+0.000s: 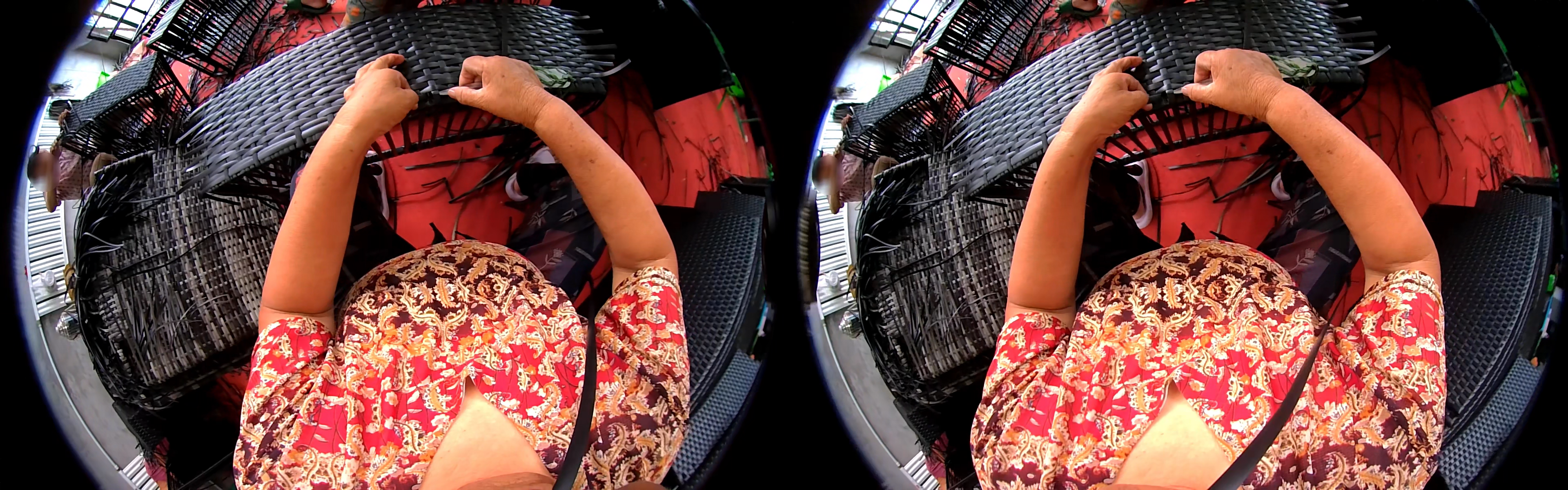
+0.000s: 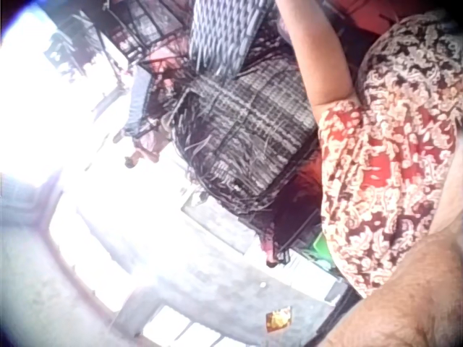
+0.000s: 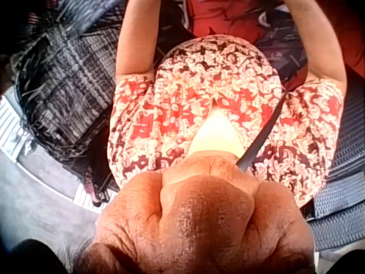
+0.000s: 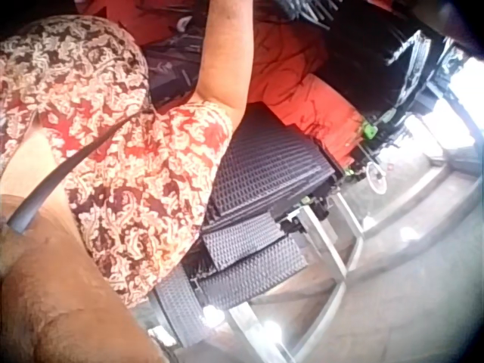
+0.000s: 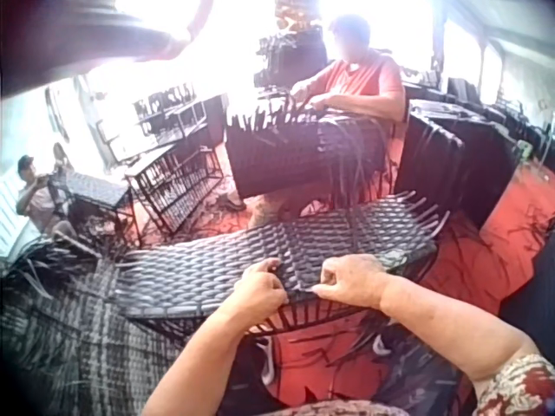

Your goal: The person weaves black synthetic strips through a mesh-like frame by hand and using a tool to tighten and secure the material.

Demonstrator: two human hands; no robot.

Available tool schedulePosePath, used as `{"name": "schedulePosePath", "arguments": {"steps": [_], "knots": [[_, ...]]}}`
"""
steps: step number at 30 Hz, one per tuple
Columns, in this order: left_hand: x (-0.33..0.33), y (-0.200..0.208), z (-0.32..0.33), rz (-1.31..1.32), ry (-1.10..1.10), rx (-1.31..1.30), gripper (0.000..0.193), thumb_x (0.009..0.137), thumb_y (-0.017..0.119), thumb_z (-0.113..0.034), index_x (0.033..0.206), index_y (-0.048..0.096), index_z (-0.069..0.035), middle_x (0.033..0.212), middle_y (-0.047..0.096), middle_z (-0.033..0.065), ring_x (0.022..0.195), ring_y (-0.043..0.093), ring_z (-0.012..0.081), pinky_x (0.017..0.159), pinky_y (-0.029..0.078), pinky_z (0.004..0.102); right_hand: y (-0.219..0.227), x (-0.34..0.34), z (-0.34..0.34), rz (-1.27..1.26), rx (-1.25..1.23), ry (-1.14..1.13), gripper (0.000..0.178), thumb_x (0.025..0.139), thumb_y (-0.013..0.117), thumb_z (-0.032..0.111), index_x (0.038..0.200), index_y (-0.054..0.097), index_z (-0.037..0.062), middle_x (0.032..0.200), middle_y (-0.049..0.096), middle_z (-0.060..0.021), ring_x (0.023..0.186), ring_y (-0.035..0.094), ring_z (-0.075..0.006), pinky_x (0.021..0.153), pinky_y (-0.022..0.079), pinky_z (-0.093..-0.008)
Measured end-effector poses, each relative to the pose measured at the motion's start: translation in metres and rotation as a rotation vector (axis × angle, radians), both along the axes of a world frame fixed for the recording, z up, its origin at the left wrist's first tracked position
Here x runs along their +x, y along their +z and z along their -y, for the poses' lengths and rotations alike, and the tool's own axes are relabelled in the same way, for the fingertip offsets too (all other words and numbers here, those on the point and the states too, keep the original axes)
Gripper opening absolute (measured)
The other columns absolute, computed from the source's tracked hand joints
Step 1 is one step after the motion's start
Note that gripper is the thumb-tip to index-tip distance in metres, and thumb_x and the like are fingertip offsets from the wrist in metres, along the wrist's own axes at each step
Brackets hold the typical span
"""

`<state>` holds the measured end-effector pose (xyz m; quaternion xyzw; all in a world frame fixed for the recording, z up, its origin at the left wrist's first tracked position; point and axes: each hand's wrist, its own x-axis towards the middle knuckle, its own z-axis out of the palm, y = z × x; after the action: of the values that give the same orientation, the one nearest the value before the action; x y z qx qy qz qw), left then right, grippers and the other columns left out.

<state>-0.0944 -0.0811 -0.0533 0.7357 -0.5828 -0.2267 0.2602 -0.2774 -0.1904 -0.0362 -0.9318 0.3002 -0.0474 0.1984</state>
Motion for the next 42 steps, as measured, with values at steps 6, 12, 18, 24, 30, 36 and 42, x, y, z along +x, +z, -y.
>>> {"name": "schedulePosePath", "arguments": {"steps": [6,12,18,24,30,36,42], "knots": [[-0.001,0.01,0.007,-0.137,-0.063,0.05,0.022,0.07,0.057,-0.01,0.079,0.069,0.007,0.133,0.047,0.0183,0.109,0.054,0.0243,0.088,0.043,0.0287,0.0,0.0,-0.002,0.005,0.026,-0.006,0.034,0.078,0.065,0.044,0.077,0.061,0.0102,0.07,0.064,-0.0035,0.069,0.063,-0.0196,0.064,0.047,-0.0329],[0.001,0.007,0.001,-0.226,-0.015,0.054,0.019,0.075,0.059,-0.007,0.081,0.067,0.009,0.137,0.042,0.0153,0.107,0.054,0.0222,0.088,0.044,0.0265,0.007,0.003,-0.005,-0.023,0.093,-0.024,0.035,0.075,0.064,0.045,0.08,0.064,0.0105,0.075,0.067,-0.0045,0.076,0.065,-0.0234,0.071,0.049,-0.0361],[-0.002,0.01,-0.005,-0.541,0.019,0.048,0.014,0.076,0.059,0.0,0.083,0.065,0.011,0.139,0.038,0.0108,0.1,0.056,0.0168,0.085,0.046,0.0247,0.003,0.002,-0.002,0.024,0.063,-0.006,0.034,0.075,0.066,0.044,0.078,0.064,0.0099,0.074,0.067,-0.0047,0.074,0.064,-0.0227,0.069,0.048,-0.035],[0.0,-0.011,-0.003,-0.615,0.031,-0.05,0.012,0.077,0.059,0.001,0.082,0.064,0.011,0.138,0.039,0.01,0.092,0.059,0.0151,0.082,0.048,0.0259,0.0,0.003,0.004,0.049,0.066,0.02,0.033,0.076,0.067,0.042,0.077,0.064,0.0091,0.07,0.065,-0.0047,0.068,0.063,-0.0218,0.064,0.048,-0.034],[-0.001,-0.013,0.008,-0.241,-0.074,-0.021,0.012,0.076,0.061,-0.002,0.082,0.066,0.007,0.135,0.043,0.0117,0.092,0.059,0.0174,0.082,0.048,0.0293,0.012,0.008,0.003,-0.015,-0.132,0.108,0.032,0.076,0.066,0.041,0.079,0.064,0.0093,0.072,0.065,-0.0078,0.071,0.064,-0.0269,0.065,0.048,-0.038],[-0.015,-0.003,0.014,0.343,-0.114,0.013,0.025,0.078,0.056,-0.021,0.083,0.067,0.001,0.136,0.042,0.0144,0.12,0.042,0.0346,0.1,0.036,0.041,0.023,0.011,0.0,-0.107,-0.148,0.11,0.031,0.078,0.064,0.04,0.082,0.066,0.0087,0.079,0.067,-0.0097,0.078,0.065,-0.0279,0.069,0.05,-0.04],[-0.017,-0.017,0.008,0.357,-0.03,-0.076,0.022,0.078,0.055,-0.017,0.081,0.064,0.003,0.134,0.039,0.0275,0.122,0.041,0.0414,0.102,0.035,0.0439,0.01,0.008,-0.001,-0.047,0.009,0.016,0.033,0.078,0.063,0.042,0.082,0.065,0.0096,0.079,0.067,-0.0078,0.081,0.064,-0.0259,0.072,0.049,-0.0397]]}}
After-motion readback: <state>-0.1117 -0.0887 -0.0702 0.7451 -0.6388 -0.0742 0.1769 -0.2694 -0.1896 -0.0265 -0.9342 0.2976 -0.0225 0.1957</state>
